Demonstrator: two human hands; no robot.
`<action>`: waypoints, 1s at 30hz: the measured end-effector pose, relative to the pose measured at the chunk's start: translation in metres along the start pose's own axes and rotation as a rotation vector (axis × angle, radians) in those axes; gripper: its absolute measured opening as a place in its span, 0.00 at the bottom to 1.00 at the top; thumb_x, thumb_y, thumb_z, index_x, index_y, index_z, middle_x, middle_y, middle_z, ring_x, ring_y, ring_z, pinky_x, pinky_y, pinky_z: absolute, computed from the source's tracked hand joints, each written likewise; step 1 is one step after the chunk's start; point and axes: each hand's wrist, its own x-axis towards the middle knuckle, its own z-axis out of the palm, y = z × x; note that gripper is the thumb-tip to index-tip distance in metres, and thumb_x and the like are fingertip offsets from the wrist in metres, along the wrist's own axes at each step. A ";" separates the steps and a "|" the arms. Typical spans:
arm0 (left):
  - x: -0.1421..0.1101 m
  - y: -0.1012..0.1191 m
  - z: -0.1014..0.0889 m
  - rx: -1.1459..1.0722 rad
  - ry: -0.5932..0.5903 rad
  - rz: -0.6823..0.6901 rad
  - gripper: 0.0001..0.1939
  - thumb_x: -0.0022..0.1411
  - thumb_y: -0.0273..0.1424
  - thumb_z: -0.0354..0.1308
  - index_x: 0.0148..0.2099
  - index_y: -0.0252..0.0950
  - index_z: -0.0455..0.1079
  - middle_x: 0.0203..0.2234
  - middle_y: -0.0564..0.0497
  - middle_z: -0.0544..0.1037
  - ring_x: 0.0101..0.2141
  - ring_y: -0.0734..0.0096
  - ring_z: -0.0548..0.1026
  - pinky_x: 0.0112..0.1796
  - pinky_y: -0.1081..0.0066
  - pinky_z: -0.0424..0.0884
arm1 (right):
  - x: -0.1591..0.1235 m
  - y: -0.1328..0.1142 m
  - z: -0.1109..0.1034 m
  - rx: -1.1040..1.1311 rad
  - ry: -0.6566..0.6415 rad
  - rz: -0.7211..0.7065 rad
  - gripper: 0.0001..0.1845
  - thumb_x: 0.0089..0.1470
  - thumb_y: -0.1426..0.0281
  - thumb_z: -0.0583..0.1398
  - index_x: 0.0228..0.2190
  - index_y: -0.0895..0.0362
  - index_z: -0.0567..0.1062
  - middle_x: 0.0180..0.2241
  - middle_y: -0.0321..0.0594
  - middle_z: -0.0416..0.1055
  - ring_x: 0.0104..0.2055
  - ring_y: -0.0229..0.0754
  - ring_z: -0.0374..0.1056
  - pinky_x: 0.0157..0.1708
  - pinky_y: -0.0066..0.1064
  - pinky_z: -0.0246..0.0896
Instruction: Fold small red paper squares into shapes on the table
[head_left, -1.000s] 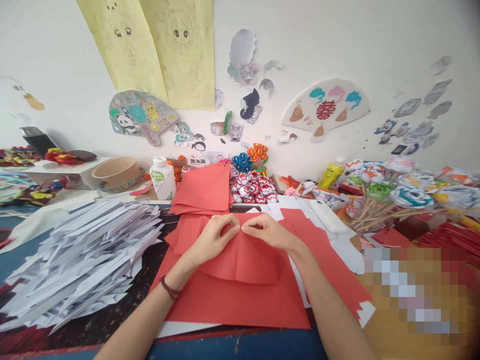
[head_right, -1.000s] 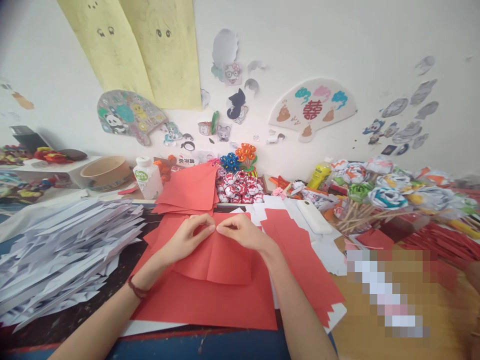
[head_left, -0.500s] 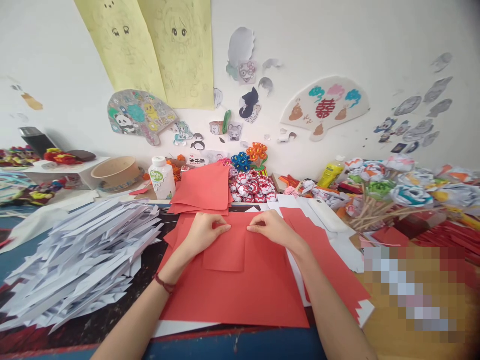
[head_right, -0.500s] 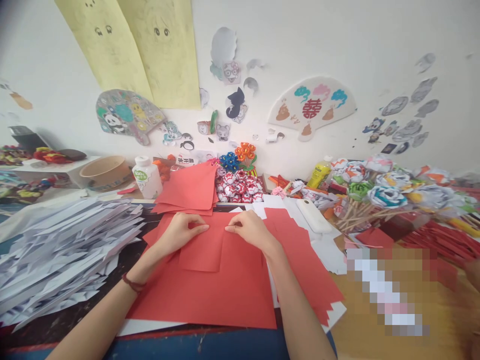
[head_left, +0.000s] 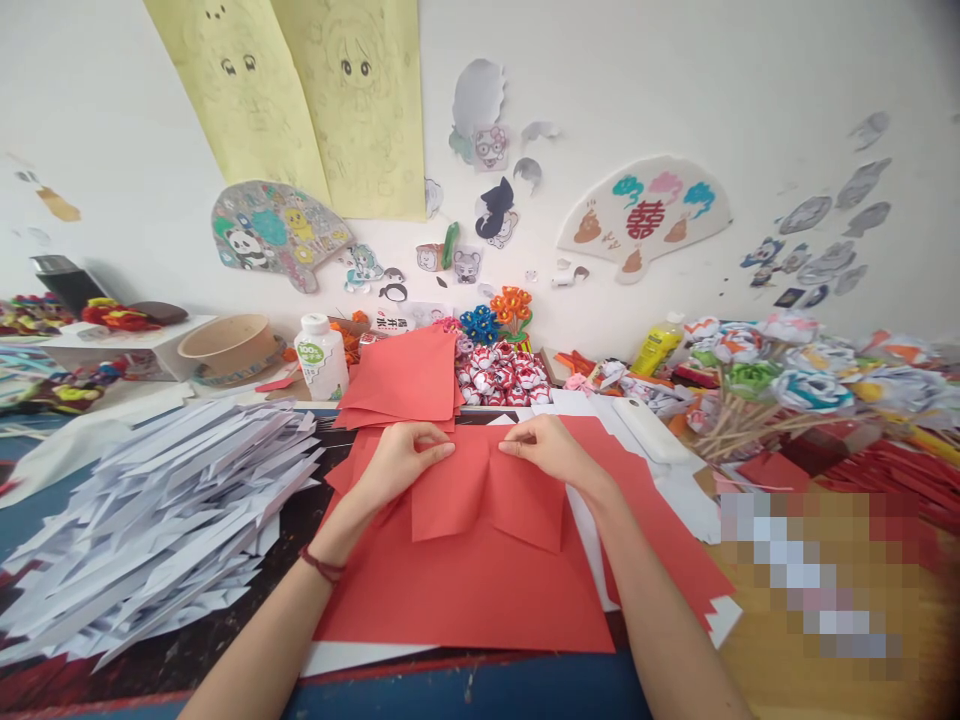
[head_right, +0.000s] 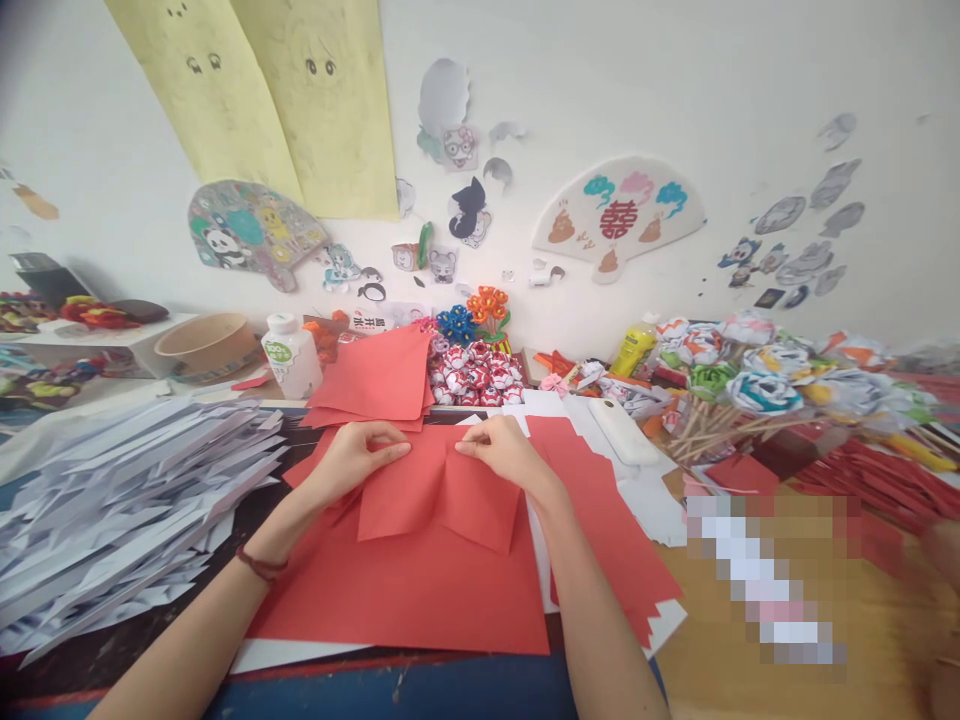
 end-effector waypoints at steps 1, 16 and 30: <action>0.000 -0.002 -0.001 0.004 0.006 -0.006 0.16 0.55 0.42 0.59 0.37 0.35 0.76 0.36 0.48 0.80 0.36 0.63 0.75 0.36 0.71 0.67 | 0.000 0.001 0.000 -0.057 0.012 0.002 0.20 0.56 0.59 0.57 0.20 0.58 0.72 0.19 0.32 0.61 0.23 0.35 0.53 0.24 0.28 0.44; 0.002 -0.006 0.017 0.387 0.139 -0.191 0.16 0.54 0.35 0.58 0.19 0.36 0.59 0.17 0.52 0.70 0.21 0.71 0.66 0.26 0.72 0.52 | 0.016 0.015 0.064 -0.799 0.330 0.141 0.06 0.60 0.73 0.53 0.37 0.58 0.70 0.38 0.45 0.68 0.38 0.45 0.63 0.35 0.33 0.52; -0.002 -0.006 0.004 0.308 0.031 -0.242 0.22 0.50 0.40 0.60 0.17 0.38 0.50 0.13 0.56 0.61 0.18 0.76 0.59 0.23 0.73 0.50 | 0.018 0.022 0.066 -0.843 0.339 0.128 0.06 0.62 0.72 0.51 0.37 0.58 0.68 0.36 0.44 0.67 0.37 0.45 0.63 0.34 0.33 0.51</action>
